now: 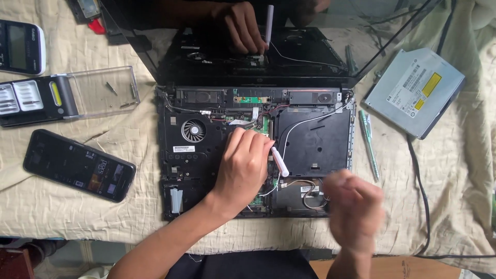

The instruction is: Repairing internal components of a laptop by adjusting and connecting small wires and ribbon cables using a probe tool.

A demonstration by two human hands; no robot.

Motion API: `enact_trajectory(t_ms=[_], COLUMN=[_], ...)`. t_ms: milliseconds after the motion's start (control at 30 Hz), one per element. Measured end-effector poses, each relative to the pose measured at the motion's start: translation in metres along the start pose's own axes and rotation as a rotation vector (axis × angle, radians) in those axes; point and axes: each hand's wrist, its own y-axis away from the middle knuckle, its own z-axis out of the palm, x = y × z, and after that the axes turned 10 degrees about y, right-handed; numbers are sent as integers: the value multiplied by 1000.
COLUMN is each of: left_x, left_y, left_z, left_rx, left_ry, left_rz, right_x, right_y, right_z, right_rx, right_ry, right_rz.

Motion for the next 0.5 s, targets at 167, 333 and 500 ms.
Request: enact_trajectory(t_ms=[167, 333, 500], left_x=[-2, 3, 4], left_y=[-1, -5, -6], left_z=[1, -5, -8], left_rx=[33, -1, -1], left_ry=[35, 64, 76], left_rz=[-8, -25, -23], right_x=[-30, -34, -28], right_y=[-46, -60, -54], right_z=[46, 59, 66], right_rx=[-312, -214, -101], right_ry=[606, 637, 517], right_rz=[51, -158, -211])
